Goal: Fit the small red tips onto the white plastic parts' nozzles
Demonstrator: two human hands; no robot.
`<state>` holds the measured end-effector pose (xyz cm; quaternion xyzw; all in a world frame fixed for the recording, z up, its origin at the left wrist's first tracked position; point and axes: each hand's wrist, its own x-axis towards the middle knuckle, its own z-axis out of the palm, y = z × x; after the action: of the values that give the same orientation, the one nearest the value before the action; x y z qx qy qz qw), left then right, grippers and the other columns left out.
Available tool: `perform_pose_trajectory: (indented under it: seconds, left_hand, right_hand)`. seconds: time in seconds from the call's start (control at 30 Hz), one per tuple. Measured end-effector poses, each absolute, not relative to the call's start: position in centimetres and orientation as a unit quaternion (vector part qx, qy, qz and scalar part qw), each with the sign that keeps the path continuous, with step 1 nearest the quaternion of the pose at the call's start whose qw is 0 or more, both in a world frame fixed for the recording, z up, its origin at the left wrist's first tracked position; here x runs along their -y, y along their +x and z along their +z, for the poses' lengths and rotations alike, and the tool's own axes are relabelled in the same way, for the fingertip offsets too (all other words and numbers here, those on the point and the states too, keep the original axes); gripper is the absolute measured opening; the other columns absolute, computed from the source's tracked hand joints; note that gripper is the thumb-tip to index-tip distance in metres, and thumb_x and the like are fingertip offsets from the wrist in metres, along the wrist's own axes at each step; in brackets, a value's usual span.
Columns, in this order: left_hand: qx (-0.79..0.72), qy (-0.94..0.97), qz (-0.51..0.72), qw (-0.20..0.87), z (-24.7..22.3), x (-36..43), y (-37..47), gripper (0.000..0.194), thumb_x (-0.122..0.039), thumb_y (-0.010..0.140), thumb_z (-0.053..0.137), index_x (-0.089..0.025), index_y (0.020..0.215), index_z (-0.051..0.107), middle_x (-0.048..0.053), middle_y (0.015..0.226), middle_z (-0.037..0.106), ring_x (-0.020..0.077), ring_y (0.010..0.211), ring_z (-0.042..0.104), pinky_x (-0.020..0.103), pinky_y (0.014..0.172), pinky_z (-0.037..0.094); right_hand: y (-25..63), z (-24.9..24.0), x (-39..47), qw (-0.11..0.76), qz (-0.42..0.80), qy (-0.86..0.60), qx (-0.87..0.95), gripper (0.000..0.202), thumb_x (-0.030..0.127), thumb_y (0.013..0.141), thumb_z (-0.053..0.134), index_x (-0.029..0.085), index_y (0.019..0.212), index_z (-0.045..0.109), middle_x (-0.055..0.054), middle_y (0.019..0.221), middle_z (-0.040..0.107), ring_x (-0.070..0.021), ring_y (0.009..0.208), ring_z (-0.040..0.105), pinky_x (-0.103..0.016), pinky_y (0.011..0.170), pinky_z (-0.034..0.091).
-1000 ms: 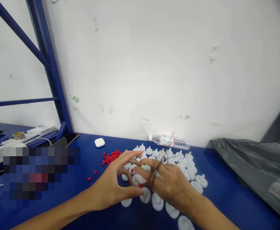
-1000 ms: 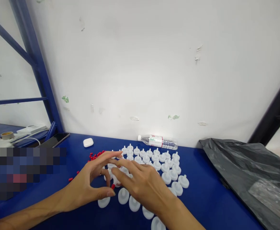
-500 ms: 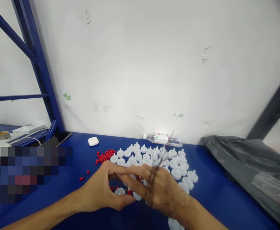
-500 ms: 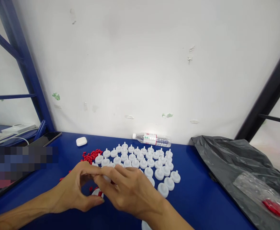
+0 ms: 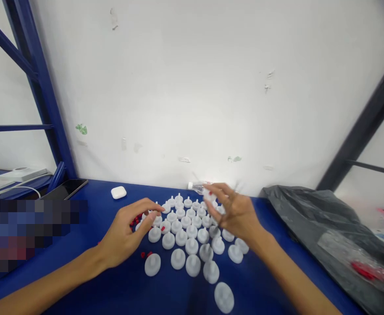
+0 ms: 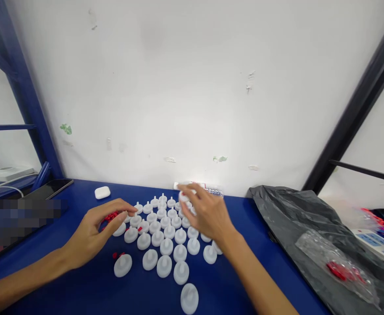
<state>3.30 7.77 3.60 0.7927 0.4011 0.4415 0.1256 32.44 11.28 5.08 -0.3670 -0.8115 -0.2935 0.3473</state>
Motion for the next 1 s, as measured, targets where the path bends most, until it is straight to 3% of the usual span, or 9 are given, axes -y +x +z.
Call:
perform_pose_trajectory:
  seconds: [0.13, 0.2, 0.3, 0.47, 0.57, 0.77, 1.0]
  left_hand:
    - [-0.414, 0.804, 0.427, 0.027, 3.9, -9.4, 2.4, 0.022, -0.029, 0.097, 0.047, -0.022, 0.100, 0.068, 0.004, 0.096, 0.069, 0.0203, 0.094, 0.061, 0.032, 0.085, 0.048]
    - [-0.430, 0.801, 0.415, -0.011, 3.8, -10.2, 1.8, 0.022, -0.028, 0.096, 0.046, -0.021, 0.100, 0.067, 0.004, 0.098, 0.069, 0.0220, 0.100, 0.059, 0.035, 0.090, 0.047]
    - [-0.470, 0.790, 0.393, -0.032, 3.5, -11.3, 1.0, 0.025, -0.029, 0.095, 0.045, -0.022, 0.099, 0.068, 0.004, 0.101, 0.070, 0.0239, 0.104, 0.058, 0.037, 0.093, 0.046]
    - [-0.510, 0.782, 0.355, -0.046, 2.8, -12.8, 0.0, 0.026, -0.030, 0.092, 0.044, -0.023, 0.095, 0.069, 0.004, 0.103, 0.071, 0.0264, 0.106, 0.058, 0.040, 0.094, 0.046]
    - [-0.536, 0.772, 0.338, -0.050, 2.6, -13.7, -0.8, 0.027, -0.031, 0.090, 0.044, -0.023, 0.094, 0.069, 0.005, 0.102, 0.072, 0.0282, 0.106, 0.058, 0.041, 0.094, 0.046]
    - [-0.590, 0.740, 0.321, -0.037, 2.0, -15.6, -2.6, 0.033, -0.034, 0.087, 0.042, -0.022, 0.092, 0.072, 0.006, 0.102, 0.074, 0.0311, 0.103, 0.060, 0.044, 0.093, 0.046]
    - [-0.600, 0.729, 0.328, -0.033, 2.2, -15.6, -2.6, 0.033, -0.034, 0.087, 0.041, -0.023, 0.091, 0.072, 0.005, 0.101, 0.075, 0.0293, 0.100, 0.062, 0.040, 0.091, 0.047]
  right_hand:
    - [37.5, 6.2, -13.1, 0.324, -0.223, -0.587, 0.708, 0.032, 0.037, 0.099, 0.047, 0.022, 0.128, 0.050, -0.007, 0.104, 0.070, -0.0170, 0.076, 0.066, -0.028, 0.061, 0.039]
    - [39.8, 6.1, -13.9, 0.271, -0.175, -0.686, 0.652, 0.031, 0.042, 0.099, 0.042, 0.024, 0.124, 0.048, -0.006, 0.103, 0.070, -0.0201, 0.080, 0.066, -0.030, 0.064, 0.038]
    - [42.6, 4.9, -15.0, 0.225, -0.137, -0.738, 0.621, 0.030, 0.044, 0.096, 0.044, 0.021, 0.113, 0.053, -0.010, 0.095, 0.071, -0.0264, 0.081, 0.067, -0.032, 0.061, 0.034]
    - [44.7, 2.2, -16.3, 0.154, -0.060, -0.745, 0.647, 0.021, 0.042, 0.087, 0.058, 0.023, 0.097, 0.060, -0.009, 0.090, 0.072, -0.0267, 0.081, 0.067, -0.031, 0.062, 0.034]
    - [44.8, 1.8, -16.5, 0.136, -0.039, -0.734, 0.665, 0.022, 0.045, 0.087, 0.055, 0.024, 0.090, 0.064, -0.009, 0.090, 0.072, -0.0281, 0.085, 0.066, -0.033, 0.064, 0.035]
    - [44.3, 2.8, -16.7, 0.154, -0.026, -0.685, 0.711, 0.027, 0.035, 0.091, 0.044, 0.025, 0.099, 0.068, -0.007, 0.099, 0.073, -0.0256, 0.092, 0.065, -0.032, 0.074, 0.040]
    - [43.4, 2.5, -16.6, 0.191, -0.036, -0.596, 0.779, 0.031, 0.041, 0.093, 0.044, 0.024, 0.095, 0.070, -0.005, 0.092, 0.073, -0.0242, 0.092, 0.064, -0.033, 0.082, 0.042]
